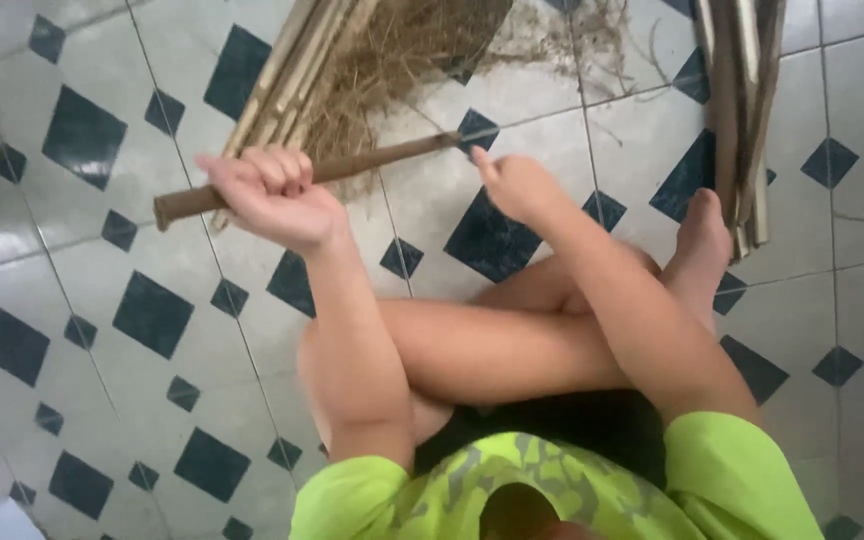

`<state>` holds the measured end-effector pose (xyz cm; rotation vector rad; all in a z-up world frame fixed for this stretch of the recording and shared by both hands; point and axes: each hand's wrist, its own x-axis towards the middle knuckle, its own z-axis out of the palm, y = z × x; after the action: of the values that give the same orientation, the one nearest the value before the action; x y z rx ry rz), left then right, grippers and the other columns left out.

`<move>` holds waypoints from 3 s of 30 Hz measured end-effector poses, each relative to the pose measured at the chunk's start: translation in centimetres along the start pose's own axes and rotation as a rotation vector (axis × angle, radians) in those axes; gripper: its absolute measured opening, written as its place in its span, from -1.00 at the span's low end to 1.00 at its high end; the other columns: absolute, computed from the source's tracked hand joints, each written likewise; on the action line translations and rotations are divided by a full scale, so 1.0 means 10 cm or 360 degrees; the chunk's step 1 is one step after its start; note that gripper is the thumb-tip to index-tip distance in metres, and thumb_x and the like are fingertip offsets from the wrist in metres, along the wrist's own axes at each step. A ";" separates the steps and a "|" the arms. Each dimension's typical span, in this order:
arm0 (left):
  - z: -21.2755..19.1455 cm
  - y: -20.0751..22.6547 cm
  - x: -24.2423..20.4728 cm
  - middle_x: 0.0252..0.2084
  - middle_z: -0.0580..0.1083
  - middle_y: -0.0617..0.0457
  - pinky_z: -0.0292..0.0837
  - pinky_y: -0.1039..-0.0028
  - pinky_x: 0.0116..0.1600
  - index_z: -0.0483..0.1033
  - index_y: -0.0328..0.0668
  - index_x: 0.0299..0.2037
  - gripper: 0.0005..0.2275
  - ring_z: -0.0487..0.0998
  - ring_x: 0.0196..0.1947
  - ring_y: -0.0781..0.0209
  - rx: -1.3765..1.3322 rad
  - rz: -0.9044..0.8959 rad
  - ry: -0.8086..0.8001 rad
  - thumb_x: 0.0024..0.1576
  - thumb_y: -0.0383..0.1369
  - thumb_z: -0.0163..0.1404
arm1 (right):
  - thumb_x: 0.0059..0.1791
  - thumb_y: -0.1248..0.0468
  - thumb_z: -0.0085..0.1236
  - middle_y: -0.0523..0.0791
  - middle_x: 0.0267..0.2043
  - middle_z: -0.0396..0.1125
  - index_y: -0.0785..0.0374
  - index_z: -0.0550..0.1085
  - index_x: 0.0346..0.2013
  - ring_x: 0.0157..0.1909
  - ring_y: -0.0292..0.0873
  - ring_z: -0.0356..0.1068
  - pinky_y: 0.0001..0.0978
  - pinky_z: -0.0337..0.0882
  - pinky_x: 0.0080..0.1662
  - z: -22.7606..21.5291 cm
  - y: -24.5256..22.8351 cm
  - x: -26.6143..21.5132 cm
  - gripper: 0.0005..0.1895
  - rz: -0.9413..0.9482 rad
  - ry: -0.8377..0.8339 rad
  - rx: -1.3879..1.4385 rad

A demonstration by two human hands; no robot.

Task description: A person sitting on a tiled floor uses a knife to scrape and peel long strips of wood or bamboo, creating a pile of shavings.

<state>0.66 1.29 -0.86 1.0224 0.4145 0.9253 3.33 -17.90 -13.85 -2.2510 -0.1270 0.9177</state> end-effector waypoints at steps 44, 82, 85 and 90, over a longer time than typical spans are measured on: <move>0.27 -0.12 -0.09 -0.72 -0.13 0.30 -0.15 0.67 -0.68 -0.02 -0.02 -0.63 -0.66 -0.10 -0.81 0.48 -0.0011 0.0142 0.0101 0.15 -0.10 -0.49 | 0.03 -0.03 -0.46 0.17 -0.39 0.35 0.41 0.46 -0.32 -0.24 0.11 0.38 -0.11 0.32 -0.16 0.00 -0.23 -0.38 -0.39 0.0135 0.0161 0.0028; 0.03 -0.26 -0.01 -0.77 -0.10 0.26 -0.11 0.71 -0.70 0.03 -0.04 -0.63 -0.64 -0.12 -0.83 0.47 -0.0197 0.0209 -0.0027 0.18 -0.11 -0.55 | 0.02 -0.04 -0.47 0.23 -0.38 0.32 0.47 0.44 -0.42 -0.23 0.24 0.33 0.01 0.26 -0.13 0.02 -0.64 -0.50 -0.35 -0.0114 0.0242 0.0155; 0.07 -0.22 -0.02 -0.77 -0.11 0.26 -0.12 0.70 -0.71 0.02 -0.03 -0.64 -0.64 -0.12 -0.83 0.46 -0.0183 0.0194 0.0019 0.17 -0.11 -0.52 | 0.01 -0.05 -0.50 0.17 -0.38 0.34 0.44 0.43 -0.31 -0.23 0.15 0.35 -0.08 0.29 -0.16 0.02 -0.67 -0.54 -0.36 -0.0071 0.0249 0.0022; 0.09 -0.15 -0.02 -0.76 -0.10 0.28 -0.11 0.72 -0.70 0.02 -0.02 -0.63 -0.65 -0.10 -0.83 0.49 -0.0131 0.0201 0.0082 0.17 -0.09 -0.51 | 0.01 -0.06 -0.48 0.17 -0.41 0.35 0.43 0.45 -0.33 -0.27 0.14 0.36 -0.09 0.31 -0.18 0.06 -0.65 -0.58 -0.35 -0.0015 0.0273 -0.0077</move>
<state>1.81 0.32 -1.74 0.9596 0.3546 1.0752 -0.31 -14.54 -6.67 -2.3606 -0.0828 0.7200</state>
